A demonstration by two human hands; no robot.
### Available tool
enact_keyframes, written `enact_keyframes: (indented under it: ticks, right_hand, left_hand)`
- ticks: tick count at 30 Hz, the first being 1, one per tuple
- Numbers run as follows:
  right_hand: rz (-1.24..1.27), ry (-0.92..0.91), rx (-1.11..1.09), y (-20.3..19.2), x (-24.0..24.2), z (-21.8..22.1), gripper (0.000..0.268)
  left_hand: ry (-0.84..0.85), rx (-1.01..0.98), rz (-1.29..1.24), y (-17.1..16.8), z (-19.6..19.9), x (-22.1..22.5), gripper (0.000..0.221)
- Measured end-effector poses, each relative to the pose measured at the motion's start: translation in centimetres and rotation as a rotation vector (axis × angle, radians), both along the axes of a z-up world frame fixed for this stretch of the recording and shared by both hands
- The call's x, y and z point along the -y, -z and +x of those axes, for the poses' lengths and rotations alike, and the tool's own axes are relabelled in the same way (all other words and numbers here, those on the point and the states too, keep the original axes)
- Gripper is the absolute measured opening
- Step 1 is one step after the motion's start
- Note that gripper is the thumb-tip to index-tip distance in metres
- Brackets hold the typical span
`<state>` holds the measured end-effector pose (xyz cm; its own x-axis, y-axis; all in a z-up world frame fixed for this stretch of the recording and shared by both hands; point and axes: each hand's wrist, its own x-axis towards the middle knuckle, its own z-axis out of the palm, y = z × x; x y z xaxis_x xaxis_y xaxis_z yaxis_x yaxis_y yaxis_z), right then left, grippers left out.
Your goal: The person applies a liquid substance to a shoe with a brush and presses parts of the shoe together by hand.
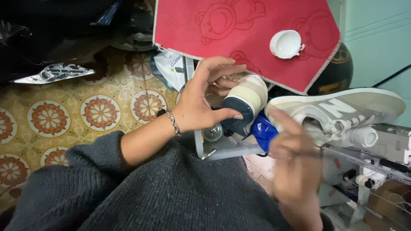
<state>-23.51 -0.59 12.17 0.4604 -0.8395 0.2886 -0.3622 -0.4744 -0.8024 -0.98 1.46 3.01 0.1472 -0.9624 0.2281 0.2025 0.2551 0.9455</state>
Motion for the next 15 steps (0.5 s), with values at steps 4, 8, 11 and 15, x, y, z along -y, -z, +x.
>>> enact_keyframes:
  ticks: [4,8,11,15]
  right_hand:
    - [-0.164,-0.252,-0.334,0.0,-0.1,2.3,0.014]
    - [-0.27,-0.264,-0.371,0.2,-0.3,2.9,0.022]
    - [-0.22,-0.22,-0.284,0.5,-0.7,2.3,0.027]
    - [-0.109,-0.088,-0.291,0.5,-1.5,1.3,0.042]
  left_hand:
    - [0.002,0.021,0.013,-0.1,0.0,-0.3,0.084]
    - [-0.011,0.044,0.021,-0.2,0.1,-0.6,0.082]
    - [-0.02,0.06,0.031,-0.3,-0.2,-0.5,0.086]
    - [-0.007,0.026,0.03,0.1,-0.5,-0.4,0.089]
